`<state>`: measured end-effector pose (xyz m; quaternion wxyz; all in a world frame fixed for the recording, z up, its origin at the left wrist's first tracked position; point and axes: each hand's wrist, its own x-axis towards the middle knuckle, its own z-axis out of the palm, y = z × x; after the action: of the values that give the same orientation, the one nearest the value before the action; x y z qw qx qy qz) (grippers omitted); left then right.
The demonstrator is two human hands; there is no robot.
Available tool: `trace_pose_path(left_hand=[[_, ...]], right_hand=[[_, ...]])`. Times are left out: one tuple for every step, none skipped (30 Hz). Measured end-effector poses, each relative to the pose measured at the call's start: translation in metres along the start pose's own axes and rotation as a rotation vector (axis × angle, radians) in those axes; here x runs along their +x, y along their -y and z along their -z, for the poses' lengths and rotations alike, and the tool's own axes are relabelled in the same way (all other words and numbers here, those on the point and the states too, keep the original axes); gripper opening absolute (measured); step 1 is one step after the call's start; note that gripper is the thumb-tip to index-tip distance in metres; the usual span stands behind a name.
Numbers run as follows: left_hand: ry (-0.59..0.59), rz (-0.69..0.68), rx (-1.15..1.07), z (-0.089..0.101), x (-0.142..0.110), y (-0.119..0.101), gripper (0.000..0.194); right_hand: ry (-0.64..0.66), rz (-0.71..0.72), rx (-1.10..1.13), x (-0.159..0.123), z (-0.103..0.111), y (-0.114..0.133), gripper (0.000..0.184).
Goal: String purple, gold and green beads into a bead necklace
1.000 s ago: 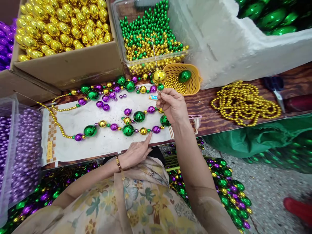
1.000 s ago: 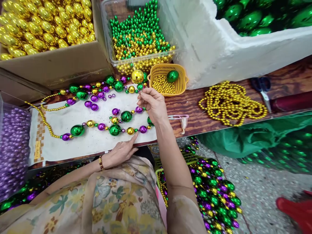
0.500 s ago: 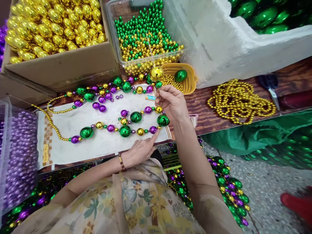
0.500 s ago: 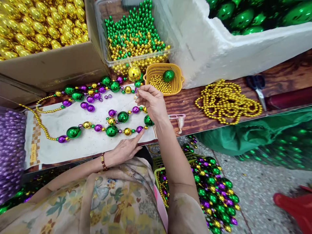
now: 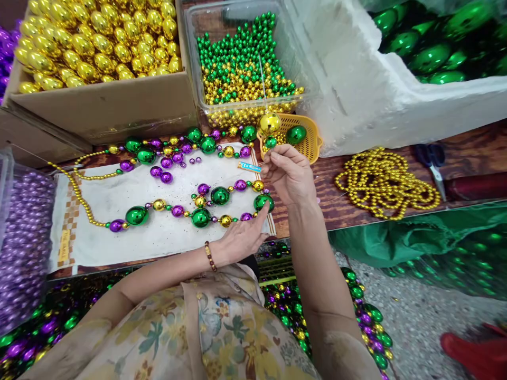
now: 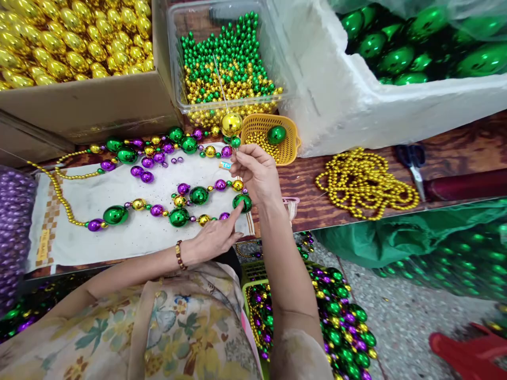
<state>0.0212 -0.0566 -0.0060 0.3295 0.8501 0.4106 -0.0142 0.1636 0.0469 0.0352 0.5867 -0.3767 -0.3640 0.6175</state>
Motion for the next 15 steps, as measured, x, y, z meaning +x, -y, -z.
trace_pose_path(left_hand=[[0.013, 0.022, 0.010, 0.003, 0.004, -0.001, 0.076], [0.035, 0.036, 0.017, 0.007, 0.007, -0.002, 0.077], [0.058, 0.042, 0.019, 0.010, 0.009, -0.002, 0.076], [0.075, 0.041, 0.015, 0.012, 0.011, -0.002, 0.076], [0.080, 0.035, 0.010, 0.015, 0.012, -0.002, 0.074], [0.073, 0.028, 0.012, 0.018, 0.014, -0.001, 0.070], [0.055, 0.026, 0.025, 0.021, 0.016, -0.001, 0.065], [0.032, 0.034, 0.050, 0.024, 0.018, 0.000, 0.061], [0.006, 0.054, 0.085, 0.028, 0.022, 0.000, 0.058], [-0.020, 0.079, 0.126, 0.031, 0.026, 0.000, 0.057], [-0.041, 0.107, 0.164, 0.034, 0.031, 0.000, 0.058], [-0.055, 0.130, 0.195, 0.036, 0.035, 0.000, 0.060], [-0.063, 0.143, 0.217, 0.038, 0.040, 0.000, 0.061], [-0.065, 0.146, 0.233, 0.039, 0.043, 0.000, 0.062], [-0.064, 0.142, 0.242, 0.039, 0.046, 0.000, 0.061]], right_hand=[[0.004, -0.003, 0.002, 0.000, 0.000, 0.001, 0.027], [0.008, -0.006, 0.002, 0.000, -0.001, 0.001, 0.026], [0.012, -0.009, -0.001, 0.000, -0.001, 0.001, 0.025], [0.015, -0.012, -0.007, 0.000, -0.001, 0.002, 0.025], [0.017, -0.015, -0.014, 0.000, -0.001, 0.002, 0.025], [0.017, -0.019, -0.020, 0.000, -0.001, 0.002, 0.025], [0.013, -0.021, -0.023, 0.001, -0.001, 0.002, 0.026], [0.009, -0.023, -0.021, 0.001, -0.001, 0.002, 0.026], [0.005, -0.023, -0.017, 0.001, -0.001, 0.002, 0.027], [0.003, -0.023, -0.011, 0.002, -0.001, 0.002, 0.027], [0.003, -0.023, -0.004, 0.002, -0.001, 0.002, 0.027], [0.005, -0.023, 0.003, 0.003, -0.002, 0.002, 0.028], [0.007, -0.023, 0.010, 0.003, -0.002, 0.003, 0.028], [0.010, -0.024, 0.014, 0.003, -0.002, 0.003, 0.028], [0.012, -0.025, 0.016, 0.004, -0.001, 0.003, 0.028]])
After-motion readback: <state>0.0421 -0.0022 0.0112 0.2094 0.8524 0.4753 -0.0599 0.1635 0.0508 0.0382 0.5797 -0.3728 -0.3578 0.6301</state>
